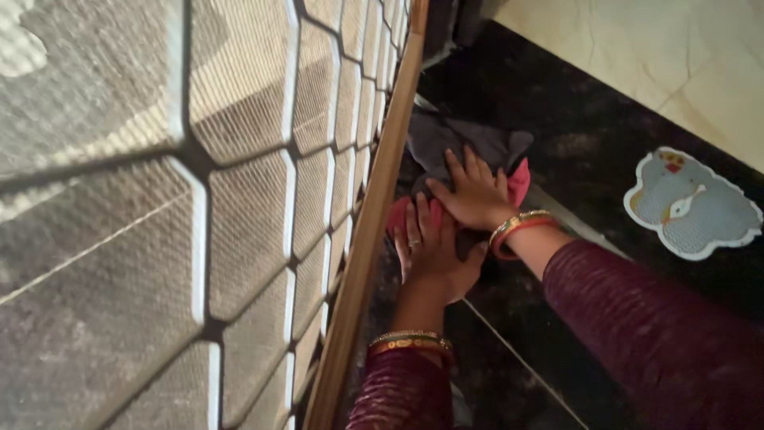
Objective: The person wets a cloth in a bucket of water and wrings it out. They then use the damp cloth to wipe the tiled floor near a doorway and a wall, moving the cloth back and forth to clean the surface.
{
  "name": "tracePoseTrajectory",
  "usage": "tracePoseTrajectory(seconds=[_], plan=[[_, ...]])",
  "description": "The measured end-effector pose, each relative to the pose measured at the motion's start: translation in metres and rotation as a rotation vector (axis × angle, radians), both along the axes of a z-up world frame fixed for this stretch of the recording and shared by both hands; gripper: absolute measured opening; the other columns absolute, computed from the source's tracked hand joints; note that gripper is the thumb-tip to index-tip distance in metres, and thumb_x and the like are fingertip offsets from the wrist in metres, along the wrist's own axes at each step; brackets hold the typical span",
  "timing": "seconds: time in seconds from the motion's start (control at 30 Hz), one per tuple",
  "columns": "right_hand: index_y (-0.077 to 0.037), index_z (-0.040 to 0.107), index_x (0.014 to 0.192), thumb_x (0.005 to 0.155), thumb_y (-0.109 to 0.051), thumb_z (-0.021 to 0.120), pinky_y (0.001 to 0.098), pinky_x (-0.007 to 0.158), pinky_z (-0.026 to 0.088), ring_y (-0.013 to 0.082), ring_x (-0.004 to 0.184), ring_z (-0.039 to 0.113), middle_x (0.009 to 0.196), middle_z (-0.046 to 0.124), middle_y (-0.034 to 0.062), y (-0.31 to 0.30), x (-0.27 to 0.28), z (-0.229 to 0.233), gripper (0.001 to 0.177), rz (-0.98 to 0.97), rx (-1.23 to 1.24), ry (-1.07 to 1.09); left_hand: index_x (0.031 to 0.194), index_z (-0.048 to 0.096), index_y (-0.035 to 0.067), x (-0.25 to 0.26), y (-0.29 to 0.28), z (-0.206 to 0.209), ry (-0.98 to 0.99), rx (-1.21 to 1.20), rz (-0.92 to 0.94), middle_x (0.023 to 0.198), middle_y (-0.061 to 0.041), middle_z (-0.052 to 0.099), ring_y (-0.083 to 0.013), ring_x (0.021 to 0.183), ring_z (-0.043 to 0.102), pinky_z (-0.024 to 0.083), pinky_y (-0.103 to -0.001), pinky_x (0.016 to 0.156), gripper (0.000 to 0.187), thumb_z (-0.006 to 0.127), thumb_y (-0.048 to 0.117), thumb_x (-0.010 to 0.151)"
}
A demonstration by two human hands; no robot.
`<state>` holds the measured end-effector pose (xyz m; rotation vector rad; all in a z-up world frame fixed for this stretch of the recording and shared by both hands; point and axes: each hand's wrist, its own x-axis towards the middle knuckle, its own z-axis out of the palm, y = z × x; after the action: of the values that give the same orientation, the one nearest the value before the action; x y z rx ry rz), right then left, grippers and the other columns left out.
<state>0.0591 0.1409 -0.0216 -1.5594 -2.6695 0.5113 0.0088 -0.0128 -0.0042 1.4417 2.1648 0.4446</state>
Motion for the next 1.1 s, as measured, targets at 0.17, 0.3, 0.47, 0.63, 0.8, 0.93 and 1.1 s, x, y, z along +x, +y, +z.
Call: tracePoseTrajectory(seconds=[0.17,0.3,0.47,0.63,0.8,0.93,1.1], plan=[[-0.026,0.009,0.164,0.090,-0.072,0.039,0.0613,0.122,0.001,0.0335,0.158,0.001,0.171,0.000,0.0140,-0.004,0.017,0.000,0.092,0.027,-0.009,0.002,0.163,0.007,0.016,0.009,-0.010,0.001,0.015,0.000,-0.035,0.170,-0.014,-0.021,-0.0339,0.157,-0.018,-0.009,-0.054,0.123,0.095,0.044,0.067,0.091],[-0.027,0.008,0.164,0.090,-0.073,0.039,0.0608,0.121,0.001,0.0334,0.158,0.000,0.171,-0.002,0.0142,-0.013,0.037,0.003,0.093,0.027,-0.019,-0.007,0.163,0.012,0.018,0.017,-0.023,0.002,0.012,0.029,-0.067,0.169,-0.014,-0.016,-0.0339,0.157,-0.016,-0.007,-0.055,0.123,0.093,0.048,0.064,0.090],[-0.026,0.010,0.164,0.089,-0.074,0.041,0.0608,0.122,0.002,0.0319,0.158,0.004,0.172,0.001,0.0121,-0.034,0.054,0.012,0.094,-0.033,0.000,-0.054,0.161,0.017,0.018,0.030,-0.039,-0.001,0.020,0.042,-0.106,0.170,-0.015,-0.014,-0.0345,0.157,-0.015,-0.006,-0.056,0.123,0.089,0.049,0.062,0.091],[-0.023,0.010,0.164,0.087,-0.075,0.043,0.0604,0.122,0.006,0.0292,0.159,0.006,0.172,0.002,0.0104,-0.054,0.063,0.019,0.098,-0.091,0.013,-0.074,0.162,0.016,0.020,0.036,-0.057,-0.003,0.018,0.086,-0.134,0.171,-0.015,-0.012,-0.0342,0.157,-0.013,-0.005,-0.056,0.122,0.089,0.051,0.062,0.092],[-0.022,0.007,0.165,0.085,-0.078,0.047,0.0607,0.123,0.003,0.0294,0.159,0.002,0.172,-0.001,0.0111,-0.080,0.087,0.027,0.105,-0.160,-0.041,-0.090,0.163,0.011,0.025,0.047,-0.079,0.007,0.008,0.028,-0.168,0.171,-0.011,-0.013,-0.0306,0.157,-0.014,-0.005,-0.053,0.124,0.090,0.051,0.062,0.091],[-0.023,0.004,0.165,0.084,-0.080,0.045,0.0605,0.123,0.002,0.0282,0.159,-0.001,0.173,-0.003,0.0098,-0.102,0.100,0.032,0.107,-0.240,-0.077,-0.106,0.163,0.014,0.028,0.052,-0.094,0.018,-0.116,-0.092,-0.184,0.172,-0.006,-0.017,-0.0259,0.158,-0.018,-0.006,-0.051,0.126,0.088,0.052,0.062,0.091],[-0.023,0.000,0.165,0.086,-0.082,0.043,0.0618,0.123,0.001,0.0287,0.159,-0.003,0.172,-0.006,0.0107,-0.132,0.116,0.032,0.108,-0.321,-0.097,-0.153,0.160,0.025,0.027,0.061,-0.109,0.017,-0.183,-0.151,-0.185,0.173,-0.002,-0.016,-0.0217,0.160,-0.016,-0.002,-0.052,0.128,0.080,0.051,0.060,0.092]])
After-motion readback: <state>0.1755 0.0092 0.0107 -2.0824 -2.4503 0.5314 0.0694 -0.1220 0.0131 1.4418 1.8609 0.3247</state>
